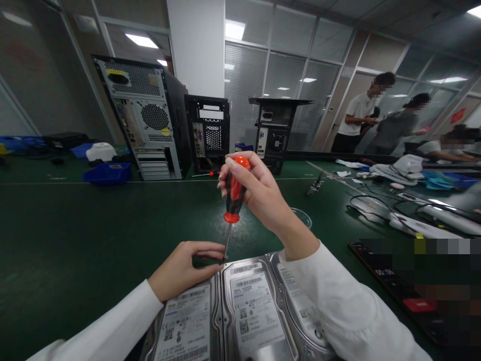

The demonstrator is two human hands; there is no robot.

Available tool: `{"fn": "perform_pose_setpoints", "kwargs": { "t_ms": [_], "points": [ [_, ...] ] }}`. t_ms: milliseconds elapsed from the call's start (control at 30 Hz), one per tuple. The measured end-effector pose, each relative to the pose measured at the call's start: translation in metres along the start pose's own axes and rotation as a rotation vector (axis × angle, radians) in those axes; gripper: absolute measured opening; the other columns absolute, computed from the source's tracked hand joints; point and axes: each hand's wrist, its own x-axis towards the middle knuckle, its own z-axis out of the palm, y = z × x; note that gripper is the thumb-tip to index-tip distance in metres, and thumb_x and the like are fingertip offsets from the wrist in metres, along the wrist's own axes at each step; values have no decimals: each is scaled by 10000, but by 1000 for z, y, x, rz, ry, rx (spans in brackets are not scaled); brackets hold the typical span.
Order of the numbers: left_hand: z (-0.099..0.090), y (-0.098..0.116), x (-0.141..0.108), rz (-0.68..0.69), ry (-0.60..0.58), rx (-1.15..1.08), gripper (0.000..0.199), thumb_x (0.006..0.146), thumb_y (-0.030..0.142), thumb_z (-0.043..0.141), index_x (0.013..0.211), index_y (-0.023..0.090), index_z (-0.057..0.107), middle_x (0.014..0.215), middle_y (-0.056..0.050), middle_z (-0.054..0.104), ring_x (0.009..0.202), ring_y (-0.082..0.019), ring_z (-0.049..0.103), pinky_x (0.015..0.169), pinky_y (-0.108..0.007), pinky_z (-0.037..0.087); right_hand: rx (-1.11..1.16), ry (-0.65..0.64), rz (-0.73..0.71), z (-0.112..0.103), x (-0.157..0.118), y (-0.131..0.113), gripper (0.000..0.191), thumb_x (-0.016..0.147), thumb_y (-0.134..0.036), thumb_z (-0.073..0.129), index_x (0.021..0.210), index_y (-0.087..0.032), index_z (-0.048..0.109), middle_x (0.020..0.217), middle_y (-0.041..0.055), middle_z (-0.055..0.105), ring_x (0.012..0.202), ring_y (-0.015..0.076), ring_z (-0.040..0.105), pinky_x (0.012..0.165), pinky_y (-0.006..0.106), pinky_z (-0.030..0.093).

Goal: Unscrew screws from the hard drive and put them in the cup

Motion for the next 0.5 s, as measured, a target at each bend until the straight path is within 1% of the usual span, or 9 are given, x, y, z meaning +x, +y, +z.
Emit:
{"fn": "perform_pose_setpoints", "kwargs": {
  "t_ms": [100,200,267,333,400,433,500],
  "points": [
    [-3,0,-1,0,-21,4,412,739,291,712,1118,129,700,1002,-86,790,966,-257,723,925,-364,545,-10,-3,19,3,-1,0,254,826,-325,659,971,-188,502,778,-30,586,695,81,585,613,194,509],
    [0,5,0,7,8,48,432,716,313,743,1112,145,705,942,-68,802,924,-260,733,920,-373,542,-13,-13,33,4,-2,2,240,838,-310,646,981,-187,498,783,-27,584,703,84,584,612,197,507],
    [3,8,1,28,35,95,349,730,319,732,1045,168,738,891,-51,809,897,-261,738,932,-386,531,-10,-21,40,4,-2,5,223,847,-296,641,980,-188,498,790,-23,583,712,87,584,613,200,505],
    [5,11,2,47,42,142,221,758,327,701,920,196,774,881,-37,811,913,-269,734,951,-397,516,-3,-24,45,4,-2,6,218,845,-293,645,974,-195,499,792,-21,582,713,92,584,611,204,504],
    [6,11,3,48,32,182,180,773,352,681,840,222,786,896,-25,811,951,-284,725,939,-398,522,9,-19,54,4,-1,7,212,837,-286,652,963,-208,500,786,-24,582,702,97,583,601,208,503],
    [5,10,3,41,25,190,197,776,372,675,857,231,785,893,-19,811,955,-291,724,911,-393,539,15,-11,60,5,-1,7,202,835,-274,652,955,-216,501,781,-27,581,695,98,582,593,207,502],
    [5,5,4,29,22,185,284,776,407,668,983,238,764,867,-11,813,919,-296,737,827,-374,578,20,9,82,6,-1,6,173,839,-227,639,940,-226,499,767,-35,576,687,97,580,584,202,498]
  ]
}}
